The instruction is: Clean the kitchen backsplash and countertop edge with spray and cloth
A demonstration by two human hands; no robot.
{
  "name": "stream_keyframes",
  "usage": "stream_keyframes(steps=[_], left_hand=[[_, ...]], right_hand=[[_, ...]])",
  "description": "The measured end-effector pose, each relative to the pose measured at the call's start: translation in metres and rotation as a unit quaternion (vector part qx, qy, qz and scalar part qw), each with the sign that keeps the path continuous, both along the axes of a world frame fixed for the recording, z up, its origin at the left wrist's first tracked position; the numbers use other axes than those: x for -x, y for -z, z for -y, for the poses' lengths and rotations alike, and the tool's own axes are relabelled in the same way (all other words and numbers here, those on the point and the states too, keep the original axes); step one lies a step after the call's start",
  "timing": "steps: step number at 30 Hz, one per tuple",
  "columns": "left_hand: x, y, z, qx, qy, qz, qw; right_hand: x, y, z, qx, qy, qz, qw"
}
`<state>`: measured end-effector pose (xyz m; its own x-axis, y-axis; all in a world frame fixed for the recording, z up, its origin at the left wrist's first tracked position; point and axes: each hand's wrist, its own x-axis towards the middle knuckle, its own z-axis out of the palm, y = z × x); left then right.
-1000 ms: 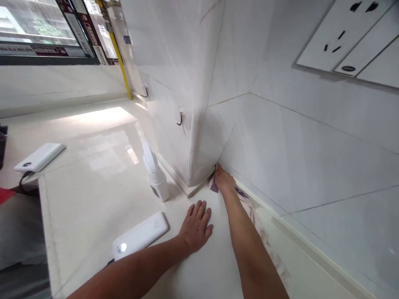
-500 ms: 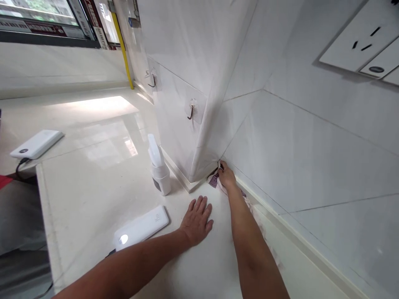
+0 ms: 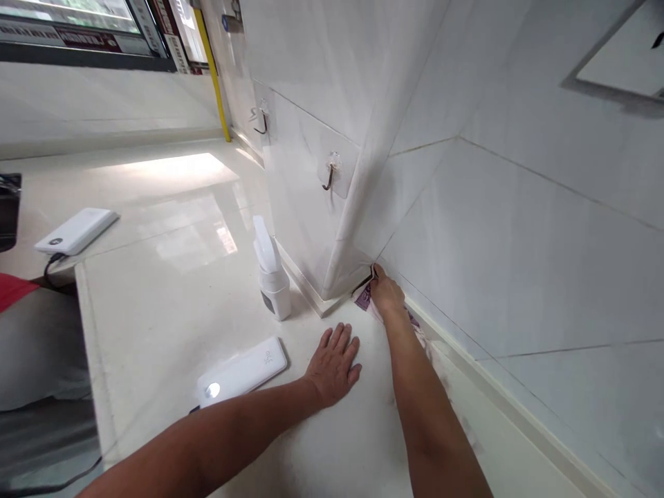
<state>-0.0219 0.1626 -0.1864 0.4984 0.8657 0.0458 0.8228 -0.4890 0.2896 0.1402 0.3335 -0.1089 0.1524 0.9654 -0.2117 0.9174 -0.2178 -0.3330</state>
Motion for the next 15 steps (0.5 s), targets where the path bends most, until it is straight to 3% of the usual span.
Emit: stream_keyframes(steps=[7, 15], left_hand=[[-0.001, -0.004, 0.0, 0.005, -0.005, -0.008, 1.0], [0.001, -0.002, -0.001, 0.001, -0.001, -0.01, 1.0]], right_hand=[[-0.005, -0.005, 0.017, -0.009, -0.063, -0.005, 0.998], [0.012, 0.003, 0.019, 0.017, -0.018, 0.072, 0.997]])
